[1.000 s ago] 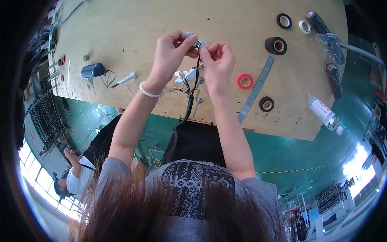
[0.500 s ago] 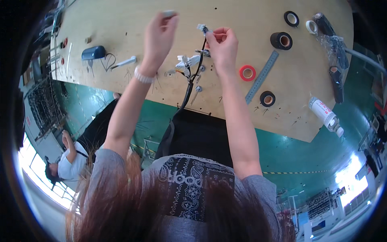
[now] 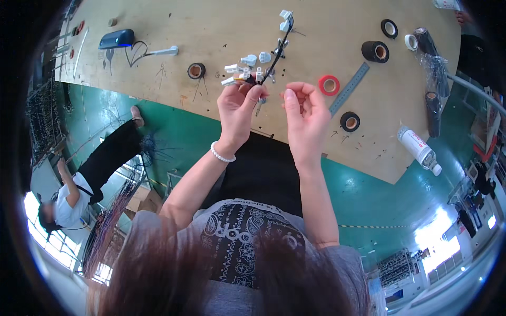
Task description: Assembling a wire harness by connecting components and securing them with electrical tape.
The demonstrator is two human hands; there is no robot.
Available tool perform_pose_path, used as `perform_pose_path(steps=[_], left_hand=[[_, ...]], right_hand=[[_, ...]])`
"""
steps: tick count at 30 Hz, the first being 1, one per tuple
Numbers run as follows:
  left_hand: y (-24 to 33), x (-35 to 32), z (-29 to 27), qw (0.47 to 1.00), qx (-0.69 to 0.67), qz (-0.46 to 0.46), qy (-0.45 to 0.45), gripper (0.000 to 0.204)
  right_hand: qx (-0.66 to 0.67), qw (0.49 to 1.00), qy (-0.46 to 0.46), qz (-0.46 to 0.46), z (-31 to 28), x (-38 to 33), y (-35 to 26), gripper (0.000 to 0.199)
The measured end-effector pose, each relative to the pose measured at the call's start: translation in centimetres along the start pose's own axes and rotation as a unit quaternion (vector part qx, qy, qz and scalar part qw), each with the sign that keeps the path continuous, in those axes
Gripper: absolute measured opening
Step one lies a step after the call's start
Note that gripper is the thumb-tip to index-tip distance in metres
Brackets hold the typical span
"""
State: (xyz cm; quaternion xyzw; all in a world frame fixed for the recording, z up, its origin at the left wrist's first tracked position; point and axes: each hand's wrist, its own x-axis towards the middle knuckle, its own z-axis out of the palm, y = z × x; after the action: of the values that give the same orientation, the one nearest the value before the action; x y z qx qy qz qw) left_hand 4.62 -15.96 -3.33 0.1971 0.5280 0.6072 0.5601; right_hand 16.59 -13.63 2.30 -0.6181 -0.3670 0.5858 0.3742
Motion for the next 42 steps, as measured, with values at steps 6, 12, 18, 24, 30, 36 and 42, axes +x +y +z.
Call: perform_pose_path(steps=[6, 12, 18, 24, 30, 36, 42], left_hand=[[0.1, 0.0, -0.7, 0.999, -0.046, 0.010, -0.026, 0.018], [0.1, -0.2, -0.8, 1.000, -0.003, -0.004, -0.020, 0.015], [0.1, -0.1, -0.5, 1.000, 0.015, 0.007, -0.012, 0.014], [-0.1, -0.3, -0.5, 0.997, 0.070, -0.018, -0.012, 0.015], [-1.6, -0.2, -2.3, 0.994, 0.071, 0.037, -0.071, 0.016], [-2.3, 0.2, -3.4, 0.992, 0.084, 0.013, -0.097, 0.015], [-2.1, 0.2, -2.8, 0.991, 0.097, 0.034, -0.084, 0.016]], right_hand=[[-0.110, 0.979, -0.087, -0.146, 1.0, 1.9, -2.5, 0.026], [-0.102, 0.979, -0.164, -0.067, 0.7, 2.3, -2.8, 0.026], [0.002, 0.994, -0.108, -0.034, 0.5, 3.0, -0.6, 0.026], [-0.095, 0.990, -0.050, -0.091, 1.8, 2.6, -0.5, 0.020], [-0.095, 0.990, -0.006, -0.101, 2.5, 4.0, -0.1, 0.020], [-0.111, 0.987, 0.015, -0.111, 2.1, 5.6, -1.0, 0.022], [-0.153, 0.978, 0.004, -0.140, 1.1, 9.7, -4.2, 0.024]])
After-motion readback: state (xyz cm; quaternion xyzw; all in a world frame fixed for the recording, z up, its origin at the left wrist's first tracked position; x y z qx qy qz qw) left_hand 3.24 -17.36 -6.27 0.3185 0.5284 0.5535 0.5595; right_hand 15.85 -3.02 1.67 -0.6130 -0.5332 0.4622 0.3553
